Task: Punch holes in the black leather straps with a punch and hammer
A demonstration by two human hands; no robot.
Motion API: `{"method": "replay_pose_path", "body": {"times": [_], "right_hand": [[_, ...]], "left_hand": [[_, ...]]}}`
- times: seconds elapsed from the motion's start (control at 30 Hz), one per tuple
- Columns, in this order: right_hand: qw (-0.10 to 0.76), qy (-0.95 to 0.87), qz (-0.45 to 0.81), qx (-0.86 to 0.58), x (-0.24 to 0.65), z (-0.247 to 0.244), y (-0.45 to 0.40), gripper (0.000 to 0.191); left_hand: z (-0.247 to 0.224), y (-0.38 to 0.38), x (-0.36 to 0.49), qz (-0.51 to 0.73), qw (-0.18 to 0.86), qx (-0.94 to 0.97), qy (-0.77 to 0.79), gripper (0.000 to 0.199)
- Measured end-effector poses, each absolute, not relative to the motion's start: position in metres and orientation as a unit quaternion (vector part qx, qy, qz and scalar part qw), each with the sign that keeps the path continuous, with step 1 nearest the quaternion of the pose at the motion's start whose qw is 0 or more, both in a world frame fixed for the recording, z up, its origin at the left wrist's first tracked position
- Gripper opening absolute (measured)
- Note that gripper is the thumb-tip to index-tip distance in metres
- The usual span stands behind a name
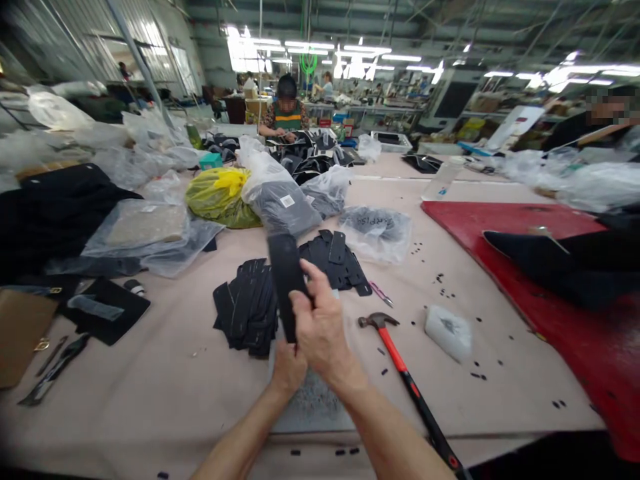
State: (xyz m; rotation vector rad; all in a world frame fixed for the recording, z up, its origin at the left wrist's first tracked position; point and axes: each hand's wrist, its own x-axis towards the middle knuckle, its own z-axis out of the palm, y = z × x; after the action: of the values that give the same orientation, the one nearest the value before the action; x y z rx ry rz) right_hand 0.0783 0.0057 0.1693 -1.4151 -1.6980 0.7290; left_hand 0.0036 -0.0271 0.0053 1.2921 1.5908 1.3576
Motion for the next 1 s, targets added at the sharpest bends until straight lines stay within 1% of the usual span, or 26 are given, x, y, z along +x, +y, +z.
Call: {"method": "replay_pose_path", "body": {"times": [0.03, 0.07, 0.13, 0.17, 0.23, 0.3, 0.4, 0.47, 0.63, 0.73, 0.8, 0.87, 0.9, 0.93, 1.0], "right_hand": [[0.44, -0.622, 0.305, -0.571, 0.102, 0.16, 0.004, 0.048], [0.452, -0.587, 0.325, -0.588, 0.123, 0.146, 0.0, 0.045], [0.423, -0.546, 0.39, -0.609, 0.153, 0.111, -0.012, 0.046], [0.41, -0.535, 0.403, -0.619, 0.161, 0.093, -0.02, 0.046], [0.367, -0.532, 0.408, -0.645, 0.167, 0.061, -0.037, 0.045], [0.308, -0.555, 0.379, -0.673, 0.163, 0.042, -0.052, 0.043], [0.225, -0.603, 0.31, -0.7, 0.156, 0.035, -0.062, 0.045], [0.196, -0.622, 0.281, -0.704, 0.155, 0.036, -0.064, 0.046], [0.177, -0.64, 0.277, -0.695, 0.161, 0.034, -0.062, 0.044], [0.169, -0.654, 0.261, -0.689, 0.161, 0.033, -0.061, 0.043], [0.16, -0.669, 0.225, -0.69, 0.16, 0.038, -0.059, 0.037], [0.175, -0.688, 0.179, -0.681, 0.16, 0.047, -0.055, 0.029], [0.203, -0.697, 0.168, -0.667, 0.161, 0.053, -0.052, 0.029], [0.241, -0.706, 0.175, -0.643, 0.161, 0.06, -0.049, 0.033], [0.328, -0.713, 0.244, -0.57, 0.162, 0.073, -0.042, 0.05]], "left_hand": [[0.008, -0.027, 0.003, 0.501, 0.337, 0.518, 0.605, 0.019], [0.01, -0.028, 0.003, 0.483, 0.335, 0.538, 0.603, 0.019], [0.013, -0.029, 0.003, 0.458, 0.321, 0.558, 0.612, 0.016], [0.014, -0.029, 0.003, 0.45, 0.31, 0.562, 0.62, 0.016], [0.014, -0.03, 0.003, 0.444, 0.294, 0.566, 0.629, 0.015], [0.013, -0.03, 0.004, 0.439, 0.283, 0.57, 0.634, 0.016], [0.012, -0.03, 0.005, 0.434, 0.264, 0.579, 0.638, 0.018], [0.013, -0.029, 0.005, 0.43, 0.249, 0.586, 0.64, 0.018], [0.017, -0.028, 0.004, 0.394, 0.233, 0.633, 0.625, 0.019], [0.017, -0.028, 0.002, 0.382, 0.211, 0.695, 0.572, 0.017], [0.015, -0.03, 0.002, 0.386, 0.193, 0.724, 0.539, 0.018], [0.013, -0.031, 0.003, 0.391, 0.184, 0.732, 0.526, 0.018], [0.013, -0.032, 0.003, 0.391, 0.183, 0.733, 0.526, 0.018], [0.013, -0.032, 0.004, 0.388, 0.184, 0.733, 0.528, 0.018], [0.015, -0.031, 0.006, 0.372, 0.191, 0.738, 0.53, 0.018]]}}
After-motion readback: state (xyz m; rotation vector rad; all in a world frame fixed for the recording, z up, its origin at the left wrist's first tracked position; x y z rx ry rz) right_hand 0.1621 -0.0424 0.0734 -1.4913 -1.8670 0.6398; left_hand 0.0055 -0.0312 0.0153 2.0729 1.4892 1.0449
